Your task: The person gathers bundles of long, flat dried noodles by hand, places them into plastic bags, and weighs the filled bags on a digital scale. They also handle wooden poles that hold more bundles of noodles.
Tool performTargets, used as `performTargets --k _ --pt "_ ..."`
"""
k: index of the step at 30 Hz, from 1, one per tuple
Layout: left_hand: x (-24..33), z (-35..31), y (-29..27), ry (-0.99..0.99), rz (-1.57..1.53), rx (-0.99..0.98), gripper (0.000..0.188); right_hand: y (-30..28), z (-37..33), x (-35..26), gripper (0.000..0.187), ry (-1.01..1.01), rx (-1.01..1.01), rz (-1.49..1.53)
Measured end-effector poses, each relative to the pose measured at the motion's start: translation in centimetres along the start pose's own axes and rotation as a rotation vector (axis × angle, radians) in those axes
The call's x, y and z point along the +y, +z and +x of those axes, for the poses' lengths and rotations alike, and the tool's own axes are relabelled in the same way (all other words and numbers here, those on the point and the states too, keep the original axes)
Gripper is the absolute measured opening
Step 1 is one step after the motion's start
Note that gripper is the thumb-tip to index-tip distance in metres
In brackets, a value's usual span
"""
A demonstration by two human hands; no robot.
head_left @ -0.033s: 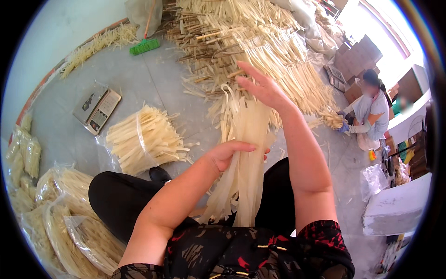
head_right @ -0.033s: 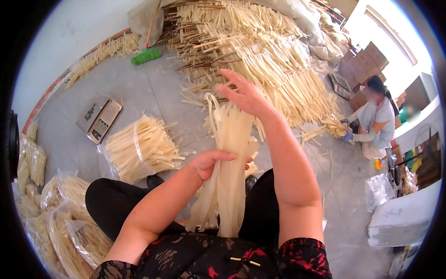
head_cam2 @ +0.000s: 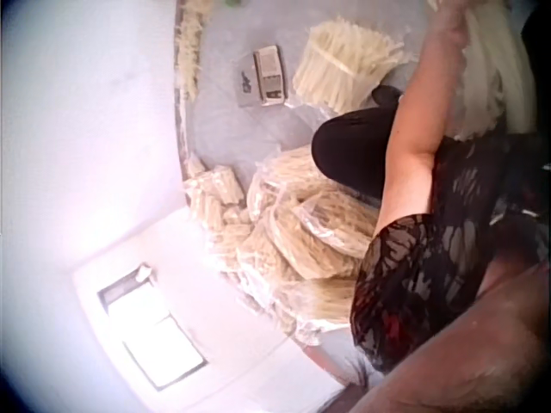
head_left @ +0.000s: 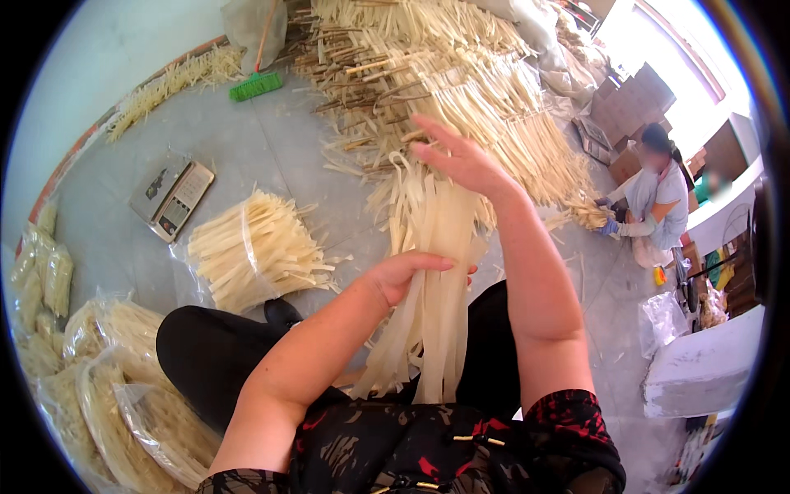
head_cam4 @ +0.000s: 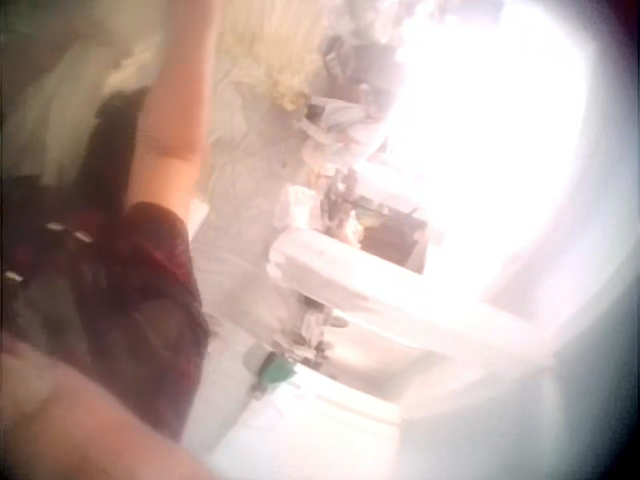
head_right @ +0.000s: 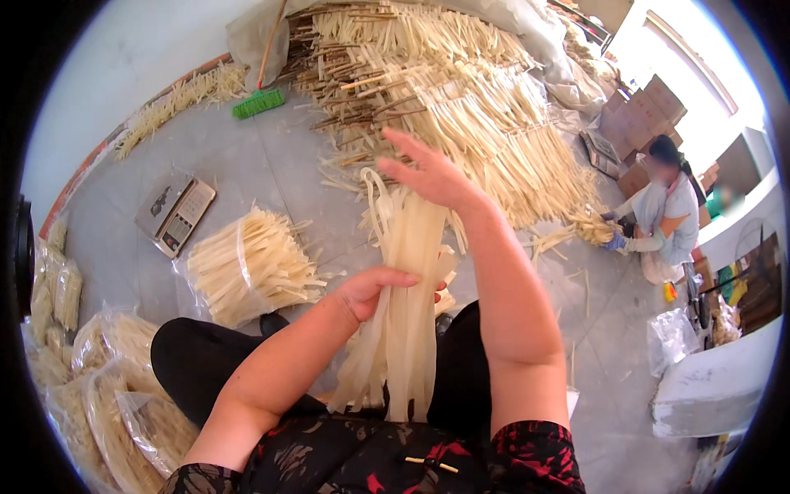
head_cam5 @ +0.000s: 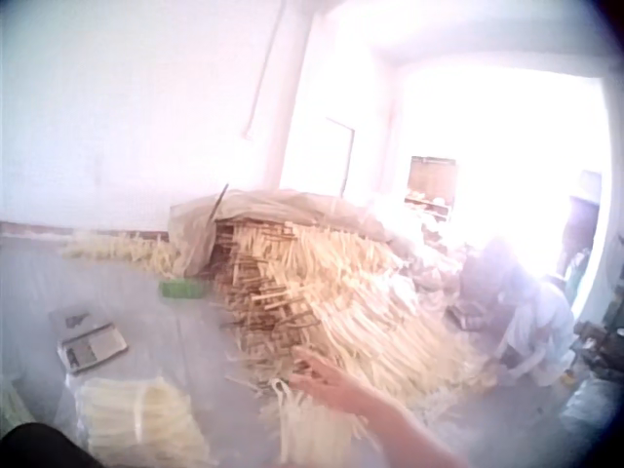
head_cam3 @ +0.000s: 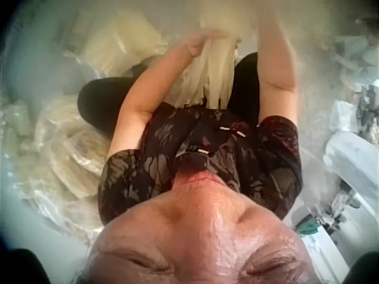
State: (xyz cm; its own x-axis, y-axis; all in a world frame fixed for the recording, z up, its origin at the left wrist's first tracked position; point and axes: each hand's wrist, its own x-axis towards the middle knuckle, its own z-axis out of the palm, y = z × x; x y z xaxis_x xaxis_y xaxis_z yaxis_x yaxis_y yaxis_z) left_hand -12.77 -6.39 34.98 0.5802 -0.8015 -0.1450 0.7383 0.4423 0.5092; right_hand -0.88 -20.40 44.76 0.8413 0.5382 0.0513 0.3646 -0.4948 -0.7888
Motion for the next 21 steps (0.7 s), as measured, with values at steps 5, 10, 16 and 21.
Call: performTargets --k 5,10,16,21 --pt "0.1 0.1 -0.3 -0.029 0.033 0.052 0.056 -0.3 1.3 0.6 0.057 -0.060 -0.180 0.036" --pt "0.1 0.0 -0.7 -0.019 0.006 -0.001 0.056 -1.0 1.8 -0.3 0.042 -0.061 -0.334 -0.042" --pt "-0.9 -0.7 -1.4 0.048 -0.073 0.047 0.053 0.3 1.7 -1.5 0.032 0.088 -0.442 -0.147" --pt "0.7 -1.4 -2.5 0.152 -0.009 0.205 0.044 1.1 1.3 -1.3 0.057 -0.064 0.394 0.227"
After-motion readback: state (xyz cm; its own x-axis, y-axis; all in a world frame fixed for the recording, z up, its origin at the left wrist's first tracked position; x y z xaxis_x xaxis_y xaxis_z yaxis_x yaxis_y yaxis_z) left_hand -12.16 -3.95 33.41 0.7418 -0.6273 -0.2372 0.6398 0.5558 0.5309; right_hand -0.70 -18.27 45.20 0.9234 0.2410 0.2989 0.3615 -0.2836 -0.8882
